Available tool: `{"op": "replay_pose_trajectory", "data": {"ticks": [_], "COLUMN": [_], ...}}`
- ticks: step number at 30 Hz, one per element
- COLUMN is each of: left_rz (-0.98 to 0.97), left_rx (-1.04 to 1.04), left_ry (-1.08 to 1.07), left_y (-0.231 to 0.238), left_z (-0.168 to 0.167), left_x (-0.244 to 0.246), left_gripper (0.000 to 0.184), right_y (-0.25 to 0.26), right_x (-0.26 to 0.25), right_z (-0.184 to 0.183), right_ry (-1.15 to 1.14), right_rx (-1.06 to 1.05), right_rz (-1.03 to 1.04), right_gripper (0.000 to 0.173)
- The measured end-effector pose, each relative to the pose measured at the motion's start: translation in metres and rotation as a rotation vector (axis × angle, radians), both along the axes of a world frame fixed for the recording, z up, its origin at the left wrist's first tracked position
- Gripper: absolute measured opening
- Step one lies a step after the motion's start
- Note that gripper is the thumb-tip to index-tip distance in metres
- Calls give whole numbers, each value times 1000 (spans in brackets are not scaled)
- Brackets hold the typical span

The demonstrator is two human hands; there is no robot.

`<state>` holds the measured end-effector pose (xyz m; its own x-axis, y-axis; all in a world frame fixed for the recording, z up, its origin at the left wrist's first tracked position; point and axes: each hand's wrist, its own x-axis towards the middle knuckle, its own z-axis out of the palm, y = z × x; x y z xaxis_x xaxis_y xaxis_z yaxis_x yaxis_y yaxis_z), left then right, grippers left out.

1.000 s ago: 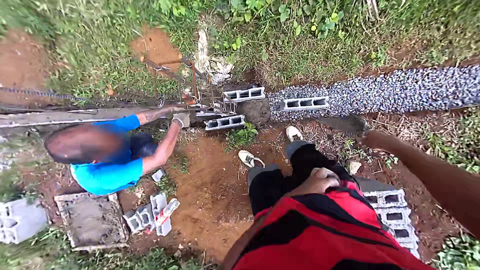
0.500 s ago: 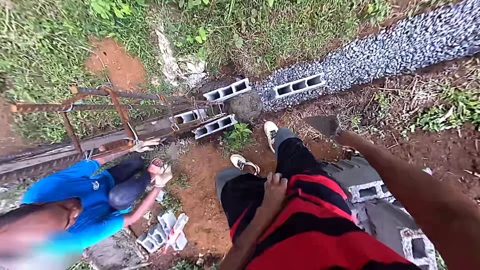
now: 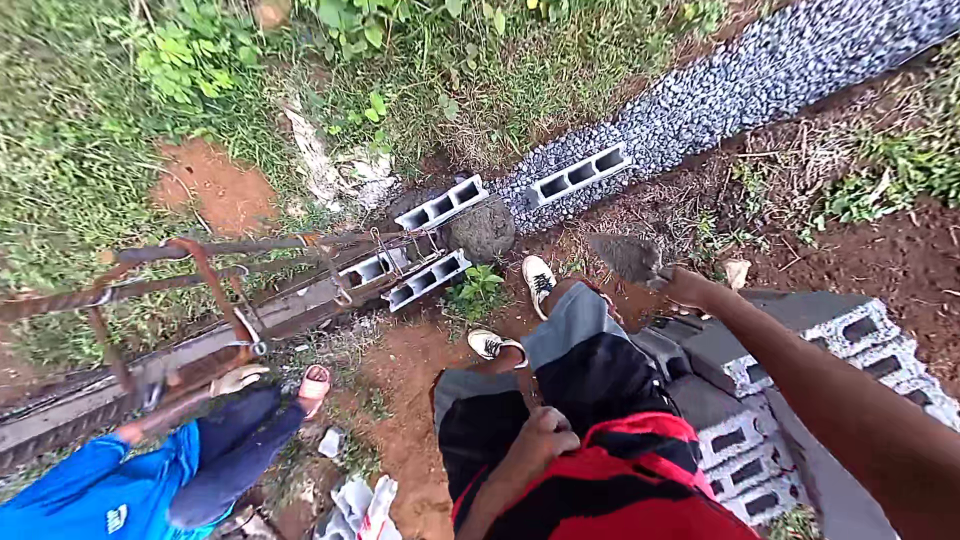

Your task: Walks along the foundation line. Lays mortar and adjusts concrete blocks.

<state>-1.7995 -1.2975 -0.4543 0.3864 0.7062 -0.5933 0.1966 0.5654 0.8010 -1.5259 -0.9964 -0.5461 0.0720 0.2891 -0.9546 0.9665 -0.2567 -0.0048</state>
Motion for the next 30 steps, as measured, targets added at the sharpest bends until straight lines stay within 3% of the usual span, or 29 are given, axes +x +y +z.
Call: {"op": "replay_pose_trajectory", "data": {"ticks": [2, 6, 13, 16, 19, 21, 22, 23, 24, 25, 27, 30], "left_rz": [-28, -134, -223, -175, -133, -163, -181, -195, -199, -195, -162, -89], "left_rx": [136, 30, -162, -196, -210, -214, -217, -222, -224, -233, -256, -313], "left_ry": [177, 505, 786, 816, 832, 841, 835, 822, 809, 792, 748, 702], "left_y": [17, 41, 49, 58, 65, 69, 70, 69, 68, 66, 57, 40], "left_z": [-37, -143, -319, -371, -411, -430, -438, -445, -452, -457, -468, -478], "left_x": [-24, -68, -139, -156, -165, -167, -167, -166, -164, -163, -163, -172], "left_gripper": [13, 30, 45, 45, 44, 44, 44, 45, 45, 45, 45, 44], "right_y": [5, 13, 28, 39, 41, 37, 52, 59, 57, 45, 63, 78], "right_x": [-9, -38, -68, -90, -109, -137, -169, -189, -187, -168, -159, -168], "right_z": [-50, -162, -369, -419, -446, -408, -365, -350, -366, -413, -464, -477], "right_ry": [31, 67, 241, 292, 357, 396, 242, 135, 116, 173, 78, -39], "right_rx": [-8, -20, 117, 71, 77, 206, -8, -93, 18, 321, 210, 126], "right_rz": [-3, 18, 187, 183, 215, 339, 393, 427, 478, 515, 575, 617], "right_gripper": [40, 34, 37, 39, 38, 38, 40, 41, 38, 30, 34, 32]}}
